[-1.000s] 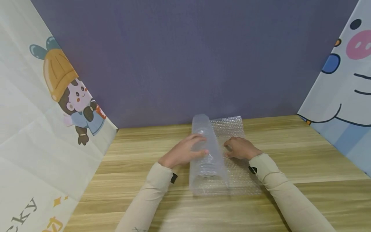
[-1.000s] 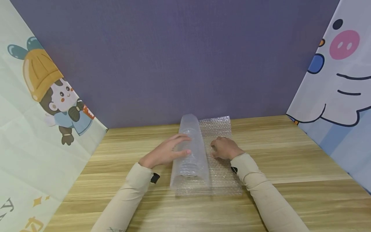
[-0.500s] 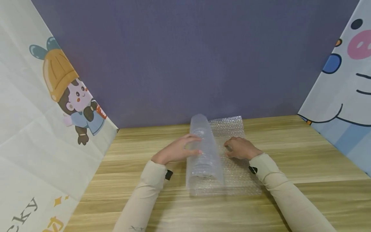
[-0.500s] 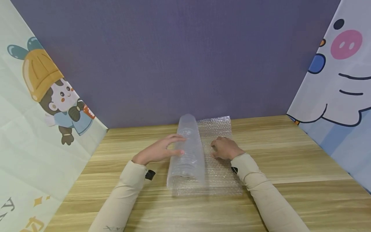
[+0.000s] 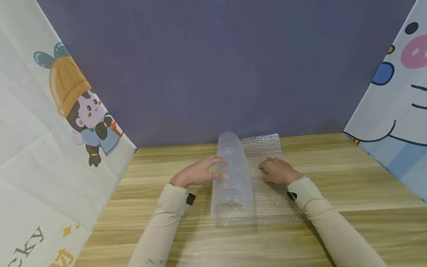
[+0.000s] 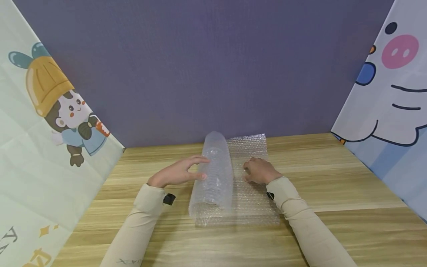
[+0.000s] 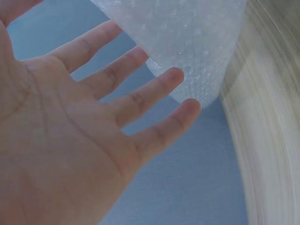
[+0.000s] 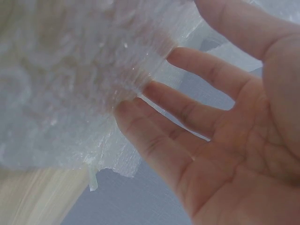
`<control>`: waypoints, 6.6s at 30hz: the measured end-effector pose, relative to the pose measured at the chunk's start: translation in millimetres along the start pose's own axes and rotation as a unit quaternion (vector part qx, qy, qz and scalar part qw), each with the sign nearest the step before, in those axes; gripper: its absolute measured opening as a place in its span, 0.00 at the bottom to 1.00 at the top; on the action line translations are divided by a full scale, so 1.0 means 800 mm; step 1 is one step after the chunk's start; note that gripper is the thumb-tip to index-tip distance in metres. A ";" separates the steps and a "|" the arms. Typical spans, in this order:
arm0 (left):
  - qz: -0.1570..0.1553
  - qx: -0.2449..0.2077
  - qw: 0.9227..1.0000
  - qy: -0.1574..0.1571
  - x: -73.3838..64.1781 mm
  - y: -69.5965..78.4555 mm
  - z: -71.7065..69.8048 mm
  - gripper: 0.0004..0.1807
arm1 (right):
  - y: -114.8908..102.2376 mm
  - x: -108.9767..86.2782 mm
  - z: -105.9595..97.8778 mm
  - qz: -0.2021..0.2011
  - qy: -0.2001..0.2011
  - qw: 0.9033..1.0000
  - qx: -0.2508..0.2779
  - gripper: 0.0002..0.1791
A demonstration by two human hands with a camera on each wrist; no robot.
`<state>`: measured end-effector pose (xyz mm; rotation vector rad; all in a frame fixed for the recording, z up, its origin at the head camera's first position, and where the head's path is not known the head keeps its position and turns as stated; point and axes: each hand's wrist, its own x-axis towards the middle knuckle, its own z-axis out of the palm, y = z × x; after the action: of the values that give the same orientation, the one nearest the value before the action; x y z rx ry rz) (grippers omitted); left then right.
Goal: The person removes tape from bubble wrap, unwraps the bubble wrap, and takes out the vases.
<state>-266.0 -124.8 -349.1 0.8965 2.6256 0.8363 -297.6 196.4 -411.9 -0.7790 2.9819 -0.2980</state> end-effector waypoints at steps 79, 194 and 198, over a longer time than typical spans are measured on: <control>0.111 0.180 0.977 -0.010 -0.018 0.092 0.025 0.39 | -0.010 -0.001 -0.005 0.016 -0.016 1.000 -0.007 0.27; 0.017 0.084 0.980 0.182 -0.077 0.045 -0.060 0.23 | -0.027 -0.014 0.003 0.010 -0.007 1.000 -0.016 0.23; 0.025 0.090 0.979 0.182 -0.077 0.045 -0.061 0.20 | -0.027 -0.015 0.003 0.012 -0.008 1.000 -0.014 0.23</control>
<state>-219.4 -161.5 -286.3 0.9319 3.0494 0.8552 -276.9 183.5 -409.8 -0.7442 2.9852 -0.2481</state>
